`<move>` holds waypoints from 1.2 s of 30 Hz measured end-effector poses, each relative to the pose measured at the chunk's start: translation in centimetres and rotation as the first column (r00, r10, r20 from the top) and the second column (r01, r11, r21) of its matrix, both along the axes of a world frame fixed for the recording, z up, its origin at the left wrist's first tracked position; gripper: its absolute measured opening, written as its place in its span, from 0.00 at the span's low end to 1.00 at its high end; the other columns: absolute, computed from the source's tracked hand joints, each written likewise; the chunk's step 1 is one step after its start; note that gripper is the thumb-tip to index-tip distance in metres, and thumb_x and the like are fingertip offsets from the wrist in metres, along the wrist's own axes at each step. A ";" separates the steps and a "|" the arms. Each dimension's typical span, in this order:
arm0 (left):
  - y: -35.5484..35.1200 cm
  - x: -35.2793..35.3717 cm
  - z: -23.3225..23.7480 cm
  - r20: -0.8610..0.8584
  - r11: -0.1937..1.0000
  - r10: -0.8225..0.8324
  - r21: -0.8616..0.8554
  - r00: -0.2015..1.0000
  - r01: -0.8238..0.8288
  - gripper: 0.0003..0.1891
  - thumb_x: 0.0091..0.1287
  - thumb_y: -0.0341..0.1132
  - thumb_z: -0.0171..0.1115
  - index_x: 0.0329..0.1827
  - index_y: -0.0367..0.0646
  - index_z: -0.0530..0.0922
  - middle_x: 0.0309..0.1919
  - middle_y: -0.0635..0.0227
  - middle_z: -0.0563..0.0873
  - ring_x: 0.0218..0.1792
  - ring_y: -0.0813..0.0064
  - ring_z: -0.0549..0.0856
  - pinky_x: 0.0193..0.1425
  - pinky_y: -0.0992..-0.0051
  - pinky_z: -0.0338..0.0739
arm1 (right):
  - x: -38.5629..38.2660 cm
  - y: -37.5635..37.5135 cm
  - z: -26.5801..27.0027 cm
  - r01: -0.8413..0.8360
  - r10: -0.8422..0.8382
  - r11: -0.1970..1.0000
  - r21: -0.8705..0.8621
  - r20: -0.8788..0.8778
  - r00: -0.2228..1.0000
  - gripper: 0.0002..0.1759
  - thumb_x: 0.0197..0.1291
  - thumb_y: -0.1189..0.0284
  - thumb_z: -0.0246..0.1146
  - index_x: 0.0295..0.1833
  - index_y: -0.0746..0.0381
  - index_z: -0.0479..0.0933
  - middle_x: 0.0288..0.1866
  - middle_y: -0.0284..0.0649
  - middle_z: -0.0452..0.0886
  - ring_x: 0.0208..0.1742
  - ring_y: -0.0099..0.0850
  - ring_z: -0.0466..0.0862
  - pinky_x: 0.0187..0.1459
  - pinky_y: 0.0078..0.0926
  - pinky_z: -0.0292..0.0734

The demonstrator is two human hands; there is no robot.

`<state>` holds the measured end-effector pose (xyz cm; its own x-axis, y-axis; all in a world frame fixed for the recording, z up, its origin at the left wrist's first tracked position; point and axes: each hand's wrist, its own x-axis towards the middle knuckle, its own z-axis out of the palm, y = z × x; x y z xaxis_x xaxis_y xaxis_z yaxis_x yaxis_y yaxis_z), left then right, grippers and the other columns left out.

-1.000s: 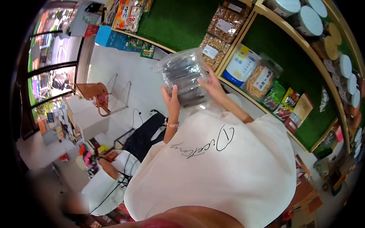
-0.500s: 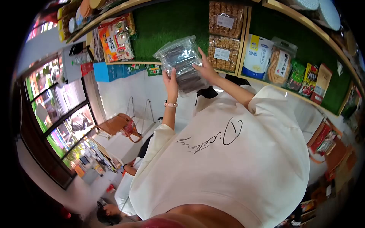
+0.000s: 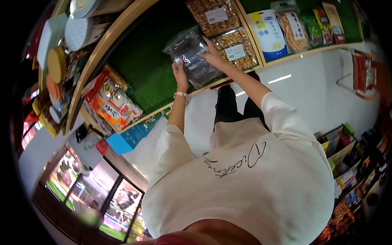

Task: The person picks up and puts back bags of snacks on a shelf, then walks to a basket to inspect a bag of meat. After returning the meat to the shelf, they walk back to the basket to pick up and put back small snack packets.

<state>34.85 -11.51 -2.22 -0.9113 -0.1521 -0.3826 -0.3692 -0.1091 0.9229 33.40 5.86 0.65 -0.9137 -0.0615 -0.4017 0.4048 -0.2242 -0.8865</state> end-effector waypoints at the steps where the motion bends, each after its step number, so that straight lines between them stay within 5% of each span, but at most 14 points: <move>1: -0.1 -0.6 -0.5 0.026 1.000 -0.028 -0.009 0.999 0.028 0.16 0.65 0.42 0.54 0.46 0.39 0.69 0.42 0.67 0.75 0.44 0.78 0.71 0.51 0.77 0.65 | -0.1 -0.2 -1.2 0.051 -0.051 0.998 -0.021 -0.027 0.998 0.41 0.54 0.82 0.58 0.71 0.54 0.46 0.67 0.45 0.57 0.62 0.31 0.65 0.58 0.24 0.63; 5: 0.4 -0.7 -3.7 0.137 0.995 -0.037 -0.086 0.990 0.050 0.24 0.64 0.46 0.55 0.54 0.34 0.66 0.46 0.63 0.75 0.45 0.73 0.72 0.52 0.74 0.65 | 1.7 -0.3 -2.3 0.131 0.008 0.834 0.536 -0.249 0.969 0.40 0.49 0.77 0.61 0.69 0.57 0.52 0.65 0.52 0.61 0.64 0.42 0.64 0.63 0.28 0.57; 8: -0.8 -0.2 -6.6 0.082 0.942 -0.257 -0.203 0.963 0.268 0.24 0.62 0.40 0.59 0.55 0.32 0.66 0.46 0.60 0.76 0.45 0.73 0.73 0.50 0.74 0.67 | 5.6 -0.6 -3.0 -0.053 0.174 0.827 0.560 -0.165 0.971 0.34 0.49 0.74 0.62 0.64 0.59 0.60 0.63 0.56 0.62 0.65 0.47 0.62 0.64 0.32 0.56; 10: -0.6 -0.5 -5.8 0.122 0.935 -0.278 -0.192 0.953 0.297 0.23 0.62 0.38 0.60 0.55 0.33 0.67 0.45 0.61 0.76 0.44 0.73 0.73 0.49 0.75 0.67 | 8.7 -1.0 -3.3 -0.095 0.335 0.691 0.717 -0.201 0.920 0.27 0.49 0.70 0.60 0.58 0.63 0.67 0.57 0.53 0.69 0.60 0.46 0.67 0.59 0.34 0.63; 13: -1.0 -0.4 -4.8 0.181 0.894 -0.342 -0.241 0.922 0.379 0.22 0.61 0.37 0.60 0.54 0.33 0.67 0.44 0.61 0.76 0.42 0.73 0.73 0.48 0.75 0.68 | 12.2 -0.8 -4.1 -0.370 0.440 0.727 0.578 0.020 0.898 0.24 0.50 0.70 0.60 0.55 0.63 0.69 0.52 0.48 0.72 0.56 0.43 0.70 0.56 0.34 0.66; 17: -0.7 -0.7 -4.7 0.225 0.906 -0.318 -0.214 0.921 0.365 0.24 0.59 0.37 0.61 0.54 0.32 0.67 0.46 0.58 0.76 0.42 0.71 0.75 0.48 0.74 0.69 | 16.6 0.5 -5.1 -0.214 0.340 0.757 0.618 -0.092 0.936 0.19 0.50 0.69 0.58 0.50 0.62 0.73 0.46 0.47 0.76 0.48 0.43 0.75 0.50 0.35 0.70; 20: -0.1 -0.2 -5.4 0.255 0.917 -0.176 -0.309 0.951 0.253 0.24 0.60 0.32 0.58 0.57 0.29 0.64 0.52 0.52 0.74 0.52 0.67 0.74 0.54 0.73 0.68 | 20.2 3.2 -4.3 -0.197 0.208 0.778 0.597 0.052 0.977 0.17 0.51 0.69 0.57 0.48 0.62 0.74 0.47 0.46 0.77 0.46 0.42 0.78 0.48 0.35 0.71; 21: -0.1 0.2 -6.7 0.196 0.978 -0.108 -0.153 0.975 0.139 0.31 0.57 0.33 0.61 0.60 0.27 0.60 0.58 0.47 0.68 0.55 0.60 0.72 0.56 0.69 0.69 | 21.3 4.9 -3.8 -0.252 0.208 0.778 0.576 0.143 0.968 0.17 0.52 0.70 0.56 0.49 0.60 0.74 0.46 0.47 0.78 0.46 0.43 0.77 0.48 0.35 0.72; 24: 0.8 2.3 -6.6 0.187 0.665 0.090 -0.742 0.978 0.081 0.33 0.52 0.38 0.63 0.58 0.32 0.63 0.55 0.45 0.69 0.51 0.51 0.74 0.53 0.62 0.71 | 27.4 11.3 -6.3 -0.319 0.150 0.738 0.594 0.317 0.937 0.18 0.52 0.72 0.56 0.50 0.55 0.74 0.43 0.47 0.79 0.44 0.42 0.78 0.46 0.34 0.72; 27: 4.3 7.9 -3.0 0.127 0.383 0.127 -0.921 0.984 0.069 0.26 0.51 0.39 0.63 0.52 0.39 0.69 0.47 0.47 0.72 0.45 0.48 0.75 0.50 0.57 0.71 | 34.9 18.3 -5.2 -0.179 -0.078 0.722 0.668 0.335 0.939 0.16 0.49 0.74 0.58 0.47 0.56 0.76 0.38 0.45 0.80 0.41 0.38 0.80 0.45 0.31 0.73; 29: 5.3 12.2 -3.6 0.030 0.357 -0.059 -0.933 0.998 0.049 0.26 0.51 0.41 0.63 0.52 0.40 0.69 0.47 0.47 0.72 0.46 0.46 0.74 0.51 0.58 0.70 | 40.0 22.7 -3.0 -0.079 -0.241 0.701 0.709 0.340 0.909 0.16 0.46 0.75 0.61 0.45 0.56 0.78 0.33 0.43 0.82 0.36 0.36 0.82 0.42 0.30 0.75; 31: 6.9 16.1 -2.8 0.209 0.264 -0.232 -0.926 0.950 0.269 0.27 0.51 0.42 0.62 0.52 0.38 0.68 0.47 0.46 0.72 0.47 0.46 0.72 0.52 0.58 0.69 | 45.9 26.3 -1.9 0.048 -0.418 0.712 0.700 0.369 0.830 0.17 0.43 0.74 0.64 0.43 0.55 0.79 0.29 0.41 0.82 0.33 0.34 0.82 0.39 0.28 0.76; 33: 8.1 19.0 -3.7 0.366 0.287 -0.450 -0.805 0.815 0.520 0.26 0.50 0.43 0.59 0.51 0.38 0.71 0.48 0.42 0.73 0.51 0.46 0.70 0.57 0.60 0.66 | 52.3 28.8 -2.9 0.160 -0.540 0.576 0.802 0.226 0.811 0.18 0.41 0.73 0.67 0.43 0.56 0.78 0.27 0.40 0.83 0.30 0.30 0.83 0.37 0.26 0.76; 36: 10.4 21.7 -11.2 0.439 0.331 -0.692 -0.513 0.574 0.792 0.14 0.54 0.38 0.55 0.35 0.38 0.81 0.25 0.58 0.82 0.28 0.64 0.80 0.32 0.70 0.76 | 58.9 31.5 -0.2 0.350 -0.669 0.658 0.667 0.304 0.679 0.16 0.47 0.71 0.64 0.44 0.62 0.77 0.27 0.41 0.83 0.31 0.27 0.83 0.37 0.24 0.76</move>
<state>56.52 -1.15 -13.46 -0.7236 0.3342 -0.6039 -0.1047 0.8117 0.5746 92.33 37.32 0.42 -0.3822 0.7096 -0.5919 0.7686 -0.1115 -0.6299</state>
